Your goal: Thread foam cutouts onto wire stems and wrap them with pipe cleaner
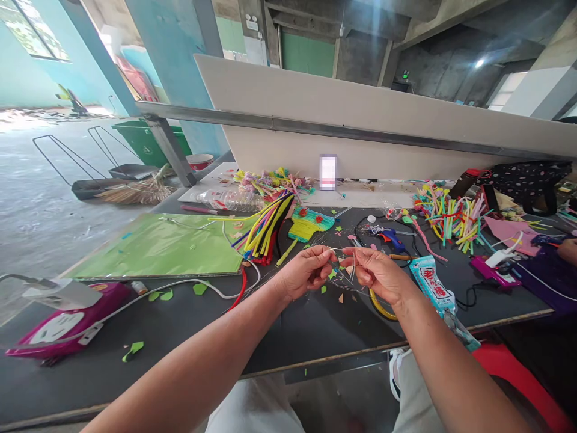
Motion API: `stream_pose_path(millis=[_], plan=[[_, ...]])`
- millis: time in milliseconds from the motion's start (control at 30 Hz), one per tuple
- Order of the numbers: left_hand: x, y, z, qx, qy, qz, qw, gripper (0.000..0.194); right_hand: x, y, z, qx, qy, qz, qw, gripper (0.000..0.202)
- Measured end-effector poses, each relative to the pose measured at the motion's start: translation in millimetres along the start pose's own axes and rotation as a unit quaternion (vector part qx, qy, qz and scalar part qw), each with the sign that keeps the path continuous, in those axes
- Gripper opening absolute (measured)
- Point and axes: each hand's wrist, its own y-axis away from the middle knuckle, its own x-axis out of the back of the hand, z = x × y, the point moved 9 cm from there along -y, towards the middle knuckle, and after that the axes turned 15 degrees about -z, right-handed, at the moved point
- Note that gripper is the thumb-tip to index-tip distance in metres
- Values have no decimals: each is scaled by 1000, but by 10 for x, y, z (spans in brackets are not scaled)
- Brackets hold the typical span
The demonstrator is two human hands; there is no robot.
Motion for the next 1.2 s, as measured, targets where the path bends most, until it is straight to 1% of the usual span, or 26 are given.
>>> stream_pose_path(millis=[33, 67, 100, 133, 167, 200, 233, 300, 333, 367, 400, 467, 533, 567, 600, 667, 767, 967, 1200], plan=[[7, 1, 7, -2, 0, 4, 1000, 26, 60, 39, -69, 27, 34, 52, 998, 33], [17, 3, 14, -4, -1, 10, 1000, 26, 119, 116, -170, 65, 80, 117, 988, 31], [29, 6, 22, -5, -4, 16, 1000, 27, 144, 226, -295, 105, 142, 182, 967, 27], [42, 10, 29, -7, -7, 24, 1000, 28, 114, 349, -435, 145, 215, 233, 937, 23], [56, 14, 34, -7, -11, 31, 999, 29, 16, 447, -562, 174, 296, 254, 904, 19], [69, 19, 37, -7, -16, 37, 999, 29, -133, 493, -654, 188, 382, 238, 873, 16], [81, 23, 39, -7, -21, 42, 999, 30, -305, 504, -710, 200, 456, 194, 845, 14], [108, 34, 40, -5, -34, 53, 998, 30, -585, 489, -720, 203, 558, 88, 800, 15], [121, 39, 38, -4, -41, 58, 997, 30, -671, 470, -691, 193, 594, 42, 780, 16], [135, 45, 36, -2, -48, 63, 997, 30, -718, 445, -653, 178, 624, 8, 761, 16], [148, 50, 33, 0, -55, 69, 996, 30, -734, 416, -609, 157, 654, -13, 740, 16], [167, 59, 22, 5, -63, 77, 995, 30, -724, 350, -518, 110, 711, -27, 694, 17], [176, 62, 10, 8, -66, 82, 994, 31, -708, 296, -448, 71, 756, -15, 651, 15], [176, 62, 5, 8, -66, 83, 994, 31, -709, 276, -423, 57, 770, -4, 635, 14], [174, 60, 1, 8, -66, 83, 994, 31, -715, 261, -405, 47, 779, 6, 626, 14], [170, 55, -4, 5, -65, 82, 994, 31, -738, 243, -385, 39, 784, 26, 619, 15], [183, 55, -8, 0, -59, 90, 994, 31, -754, 227, -344, 36, 780, 34, 624, 18], [226, 78, 15, -16, -46, 114, 992, 32, -704, 216, -286, 41, 770, 44, 636, 23], [243, 84, 33, -35, -35, 131, 990, 31, -677, 194, -296, 48, 772, 72, 629, 21]])
